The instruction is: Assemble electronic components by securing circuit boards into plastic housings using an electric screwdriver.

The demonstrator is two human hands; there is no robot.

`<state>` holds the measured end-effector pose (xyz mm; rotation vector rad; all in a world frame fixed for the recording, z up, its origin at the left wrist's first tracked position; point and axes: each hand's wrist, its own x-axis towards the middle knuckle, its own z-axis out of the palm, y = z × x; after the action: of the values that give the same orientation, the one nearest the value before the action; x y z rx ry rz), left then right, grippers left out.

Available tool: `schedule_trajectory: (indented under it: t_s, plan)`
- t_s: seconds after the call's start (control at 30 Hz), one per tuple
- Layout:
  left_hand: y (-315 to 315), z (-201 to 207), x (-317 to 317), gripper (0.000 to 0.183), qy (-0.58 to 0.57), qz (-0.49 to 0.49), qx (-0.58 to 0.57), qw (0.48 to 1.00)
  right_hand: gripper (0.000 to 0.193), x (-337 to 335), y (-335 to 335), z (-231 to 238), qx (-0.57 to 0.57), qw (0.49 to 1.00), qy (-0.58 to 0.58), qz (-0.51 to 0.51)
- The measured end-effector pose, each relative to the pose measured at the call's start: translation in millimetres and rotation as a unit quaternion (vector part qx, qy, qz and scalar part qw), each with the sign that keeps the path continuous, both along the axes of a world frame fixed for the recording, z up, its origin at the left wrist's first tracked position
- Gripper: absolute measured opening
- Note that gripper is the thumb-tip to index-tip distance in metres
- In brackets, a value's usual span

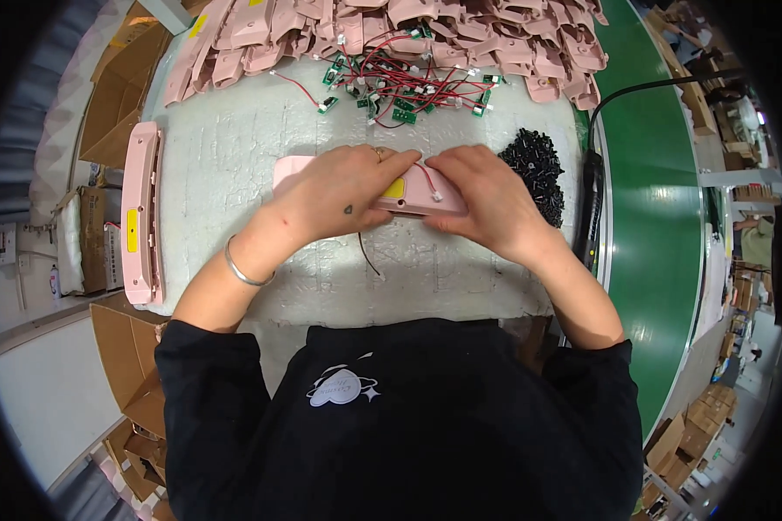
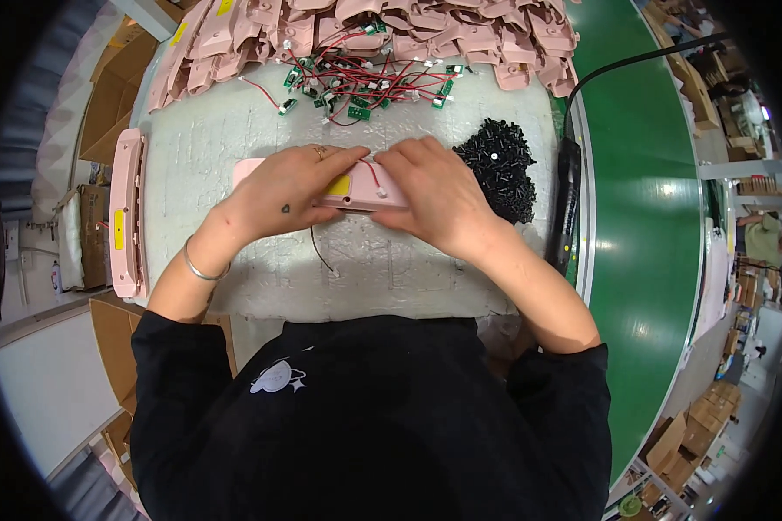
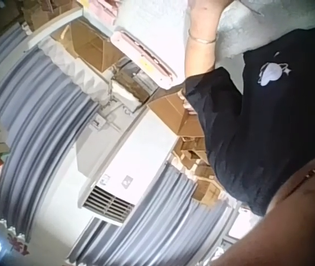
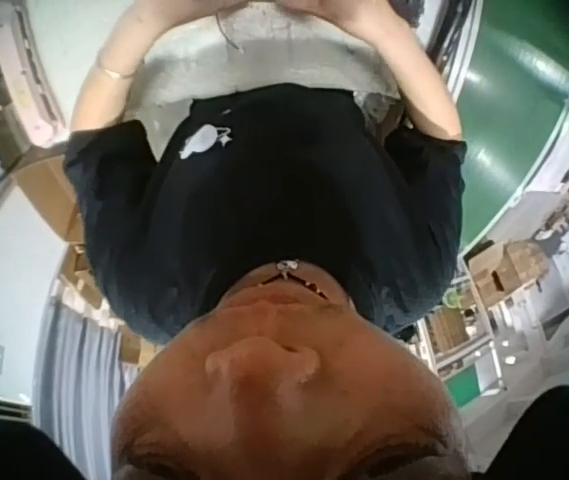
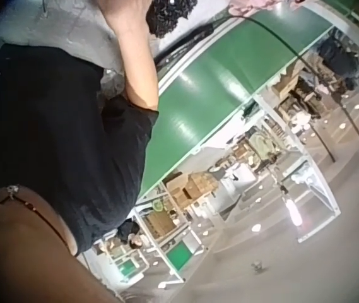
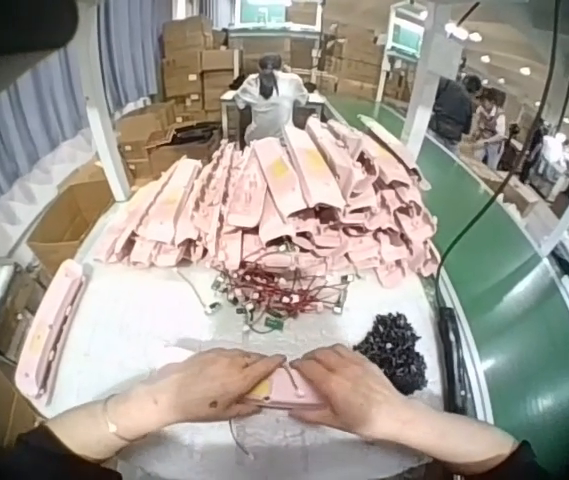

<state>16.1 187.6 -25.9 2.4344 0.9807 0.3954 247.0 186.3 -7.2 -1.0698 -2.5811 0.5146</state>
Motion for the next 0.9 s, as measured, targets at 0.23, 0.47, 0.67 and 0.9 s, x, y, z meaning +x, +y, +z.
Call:
schedule_trajectory:
  t_s: [0.23,0.47,0.67,0.9]
  plan:
    - [-29,18,-14,0.071,0.047,0.090,0.041,0.994,0.071,-1,-15,11,0.091,0.995,0.023,0.010]
    - [-113,36,-100,0.078,0.043,0.494,0.090,0.864,0.056,19,-16,36,0.114,0.973,0.169,-0.109]
    - [-115,-1,-152,0.081,0.201,0.603,0.177,0.751,0.052,-2,-5,17,0.026,0.986,0.165,0.005]
    - [-65,13,-159,0.072,0.139,0.560,0.216,0.788,0.046,10,-3,15,0.013,0.989,0.143,-0.030]
